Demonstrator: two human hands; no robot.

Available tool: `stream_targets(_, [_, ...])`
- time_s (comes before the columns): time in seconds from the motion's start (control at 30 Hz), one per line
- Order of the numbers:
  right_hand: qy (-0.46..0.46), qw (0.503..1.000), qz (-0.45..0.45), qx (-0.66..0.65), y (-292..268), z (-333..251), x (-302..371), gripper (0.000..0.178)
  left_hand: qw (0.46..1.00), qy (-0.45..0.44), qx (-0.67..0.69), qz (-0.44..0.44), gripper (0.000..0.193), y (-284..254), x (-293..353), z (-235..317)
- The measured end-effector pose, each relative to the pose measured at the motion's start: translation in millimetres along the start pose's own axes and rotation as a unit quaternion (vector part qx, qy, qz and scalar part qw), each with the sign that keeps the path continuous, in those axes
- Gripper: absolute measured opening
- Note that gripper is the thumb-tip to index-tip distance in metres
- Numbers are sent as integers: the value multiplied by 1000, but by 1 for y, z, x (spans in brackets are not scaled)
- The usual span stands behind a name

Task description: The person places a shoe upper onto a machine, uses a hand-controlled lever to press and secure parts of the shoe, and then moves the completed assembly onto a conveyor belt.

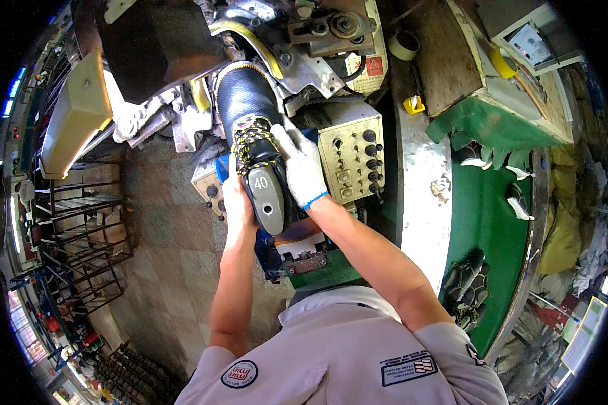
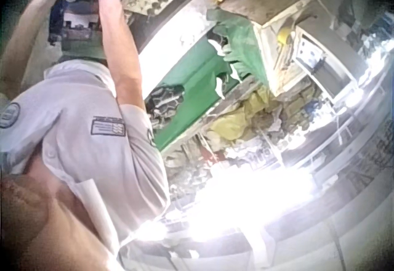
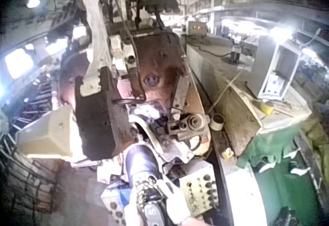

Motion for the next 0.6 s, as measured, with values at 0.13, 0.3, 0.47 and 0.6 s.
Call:
stream_targets(0.13, [51,998,12,-28,-1,7,0,42,999,-19,-36,-1,55,-5,-4,-3])
stream_targets(0.3, [41,998,14,-35,-9,25,-3,43,997,47,37,-42,46,9,3,0])
stream_targets(0.47, [-23,997,11,70,-10,16,-5,40,990,123,10,-66,42,3,-5,-7])
stream_targets(0.6, [-29,998,11,48,-11,19,-11,38,960,238,-120,-86,35,8,-4,3])
Point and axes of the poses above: each hand's wrist, its own x-axis away from the middle knuckle, its own y-axis out of the palm, z = x × y, the point moved 4 cm from there along -x, towards the middle knuckle, and after that the axes turned 1 degree about x, right-handed, at the moved point
